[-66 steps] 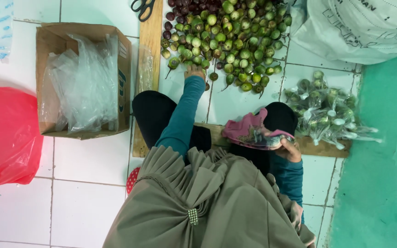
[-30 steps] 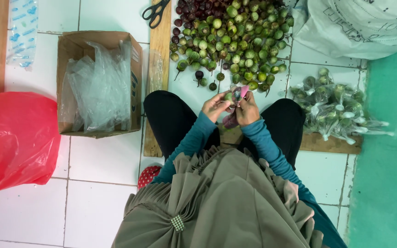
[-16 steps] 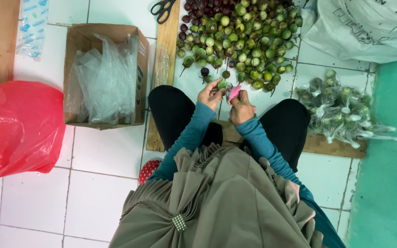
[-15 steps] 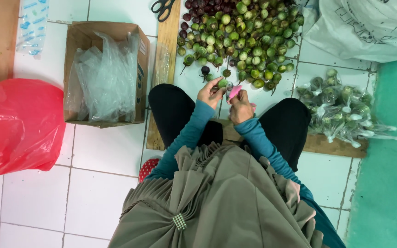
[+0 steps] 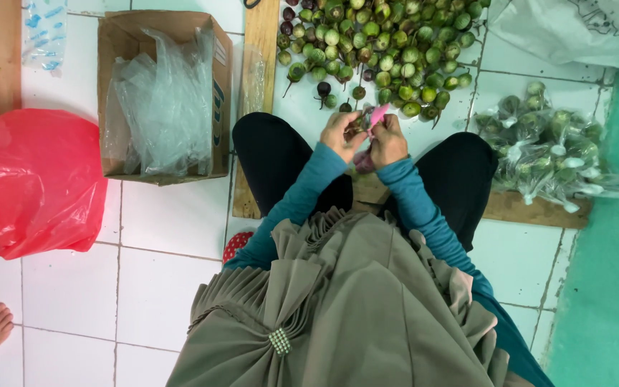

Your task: Bagging small green fruits into clear plastic bags and tying them with plastic strips

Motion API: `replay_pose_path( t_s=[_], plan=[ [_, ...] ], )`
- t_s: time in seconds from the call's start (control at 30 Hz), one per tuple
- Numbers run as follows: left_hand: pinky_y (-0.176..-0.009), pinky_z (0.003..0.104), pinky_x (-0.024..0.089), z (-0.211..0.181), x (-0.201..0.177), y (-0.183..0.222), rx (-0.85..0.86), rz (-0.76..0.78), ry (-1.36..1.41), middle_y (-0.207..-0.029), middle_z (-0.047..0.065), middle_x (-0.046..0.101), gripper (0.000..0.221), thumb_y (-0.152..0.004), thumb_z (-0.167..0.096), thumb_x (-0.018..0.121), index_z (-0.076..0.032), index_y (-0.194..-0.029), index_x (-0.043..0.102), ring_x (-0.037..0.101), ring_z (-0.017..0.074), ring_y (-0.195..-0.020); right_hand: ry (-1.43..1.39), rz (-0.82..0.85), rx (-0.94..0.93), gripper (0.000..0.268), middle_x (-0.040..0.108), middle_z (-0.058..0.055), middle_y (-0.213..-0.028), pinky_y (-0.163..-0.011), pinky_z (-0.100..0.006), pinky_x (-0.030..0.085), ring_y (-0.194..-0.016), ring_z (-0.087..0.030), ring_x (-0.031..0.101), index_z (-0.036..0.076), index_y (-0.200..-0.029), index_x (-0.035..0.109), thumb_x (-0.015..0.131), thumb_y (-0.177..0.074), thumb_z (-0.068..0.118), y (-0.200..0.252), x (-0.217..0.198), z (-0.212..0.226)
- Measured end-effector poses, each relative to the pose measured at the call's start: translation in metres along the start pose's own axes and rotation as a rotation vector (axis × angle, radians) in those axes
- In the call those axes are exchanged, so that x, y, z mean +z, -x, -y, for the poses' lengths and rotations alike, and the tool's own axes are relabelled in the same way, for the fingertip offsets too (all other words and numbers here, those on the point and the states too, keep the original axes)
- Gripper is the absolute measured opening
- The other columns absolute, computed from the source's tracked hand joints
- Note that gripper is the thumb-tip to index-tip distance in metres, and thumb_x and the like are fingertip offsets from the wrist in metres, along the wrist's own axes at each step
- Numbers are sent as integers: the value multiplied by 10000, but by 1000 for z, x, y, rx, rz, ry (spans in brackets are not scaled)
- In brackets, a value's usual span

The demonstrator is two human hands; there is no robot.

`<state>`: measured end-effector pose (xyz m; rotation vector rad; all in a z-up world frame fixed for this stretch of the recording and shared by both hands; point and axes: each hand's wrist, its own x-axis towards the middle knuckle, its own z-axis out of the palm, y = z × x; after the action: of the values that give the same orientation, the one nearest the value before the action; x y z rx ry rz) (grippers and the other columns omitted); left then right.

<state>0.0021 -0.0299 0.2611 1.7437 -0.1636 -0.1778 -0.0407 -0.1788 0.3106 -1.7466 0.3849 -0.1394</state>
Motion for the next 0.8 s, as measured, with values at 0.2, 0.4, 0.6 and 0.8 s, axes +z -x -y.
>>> replay_pose_path(
  t_s=[0.2, 0.4, 0.6, 0.8],
  plan=[
    [-864, 439, 675, -1, 8, -1, 15, -123, 46, -1181, 168, 553, 508, -884, -19, 819, -88, -1355, 644, 674, 401, -1042, 439, -31, -99, 99, 569, -105, -951, -904, -585, 381, -930, -429, 622, 127, -1013, 602, 563, -1029, 217, 16, 19, 7],
    [-901, 431, 669, -8, 2, -2, -55, -38, 70, -1258, 189, 542, 491, -903, 30, 763, -100, -1363, 653, 662, 428, -1114, 593, -26, -467, 165, 565, -86, -1013, -666, -474, 514, -840, -410, 637, 118, -860, 642, 573, -1010, 102, 14, 8, -11],
    [-908, 414, 678, 11, 0, 6, -8, 170, 165, -1460, 155, 480, 635, -914, -149, 867, -83, -1464, 555, 657, 409, -1143, 313, 60, -637, 183, 468, -138, -917, -763, -403, 533, -832, -486, 567, 41, -837, 628, 561, -973, -61, -22, -16, -40],
    [-719, 356, 698, 31, 5, 5, -114, 136, 379, -1322, 274, 627, 511, -973, -127, 792, -85, -1444, 596, 752, 229, -744, 215, 105, -658, 182, 438, -147, -884, -779, -393, 481, -816, -452, 543, -11, -864, 625, 534, -957, -138, 1, -7, -24]
  ],
)
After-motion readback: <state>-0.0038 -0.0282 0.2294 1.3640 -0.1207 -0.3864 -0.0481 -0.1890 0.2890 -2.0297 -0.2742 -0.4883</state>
